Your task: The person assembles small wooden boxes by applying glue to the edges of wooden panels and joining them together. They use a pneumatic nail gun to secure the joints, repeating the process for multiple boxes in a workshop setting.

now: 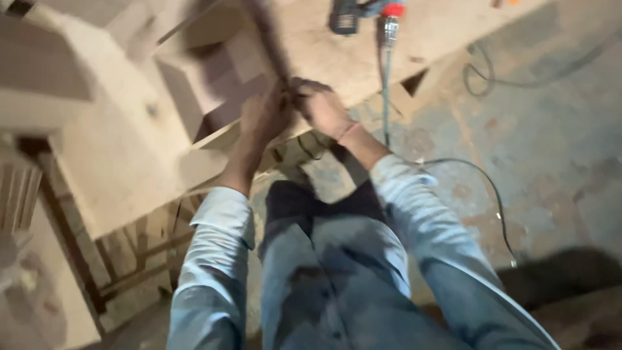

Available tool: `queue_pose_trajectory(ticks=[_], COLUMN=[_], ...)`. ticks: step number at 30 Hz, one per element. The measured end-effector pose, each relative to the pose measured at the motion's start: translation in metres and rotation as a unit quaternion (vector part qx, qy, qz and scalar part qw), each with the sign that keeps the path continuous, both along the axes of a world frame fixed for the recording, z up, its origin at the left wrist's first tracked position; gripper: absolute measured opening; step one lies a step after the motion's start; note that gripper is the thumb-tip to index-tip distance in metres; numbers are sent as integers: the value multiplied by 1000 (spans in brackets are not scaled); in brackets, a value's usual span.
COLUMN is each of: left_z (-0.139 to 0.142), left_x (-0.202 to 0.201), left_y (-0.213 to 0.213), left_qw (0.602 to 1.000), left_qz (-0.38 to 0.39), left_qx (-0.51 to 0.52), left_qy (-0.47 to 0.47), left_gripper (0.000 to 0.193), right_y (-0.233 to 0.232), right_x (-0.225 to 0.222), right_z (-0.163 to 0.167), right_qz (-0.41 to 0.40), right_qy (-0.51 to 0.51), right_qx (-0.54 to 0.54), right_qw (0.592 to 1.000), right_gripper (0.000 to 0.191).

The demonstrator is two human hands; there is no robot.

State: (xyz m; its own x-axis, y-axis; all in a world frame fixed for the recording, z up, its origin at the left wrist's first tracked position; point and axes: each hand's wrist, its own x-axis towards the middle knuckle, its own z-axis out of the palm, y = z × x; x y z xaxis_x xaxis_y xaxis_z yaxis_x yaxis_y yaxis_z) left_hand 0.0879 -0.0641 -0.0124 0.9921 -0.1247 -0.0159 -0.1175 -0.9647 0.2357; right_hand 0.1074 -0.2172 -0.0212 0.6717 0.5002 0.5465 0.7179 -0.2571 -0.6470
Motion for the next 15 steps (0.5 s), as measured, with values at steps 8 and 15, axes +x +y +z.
queue_pose_trajectory(ticks=[8, 15], left_z=[-4, -11], left_x=[0, -2], left_y=[11, 9], left_qw=[997, 991], left_qz=[-49, -64], left_qx=[-32, 34], left_qy=[-43, -109], left_gripper=[12, 22], right_y=[11, 19], right_x=[11, 3], right_z=[-28, -47], right_qz=[-1, -40], right_qy=[-39, -87], right_qx=[-20, -65], right_qw=[999, 993], right_gripper=[16, 20])
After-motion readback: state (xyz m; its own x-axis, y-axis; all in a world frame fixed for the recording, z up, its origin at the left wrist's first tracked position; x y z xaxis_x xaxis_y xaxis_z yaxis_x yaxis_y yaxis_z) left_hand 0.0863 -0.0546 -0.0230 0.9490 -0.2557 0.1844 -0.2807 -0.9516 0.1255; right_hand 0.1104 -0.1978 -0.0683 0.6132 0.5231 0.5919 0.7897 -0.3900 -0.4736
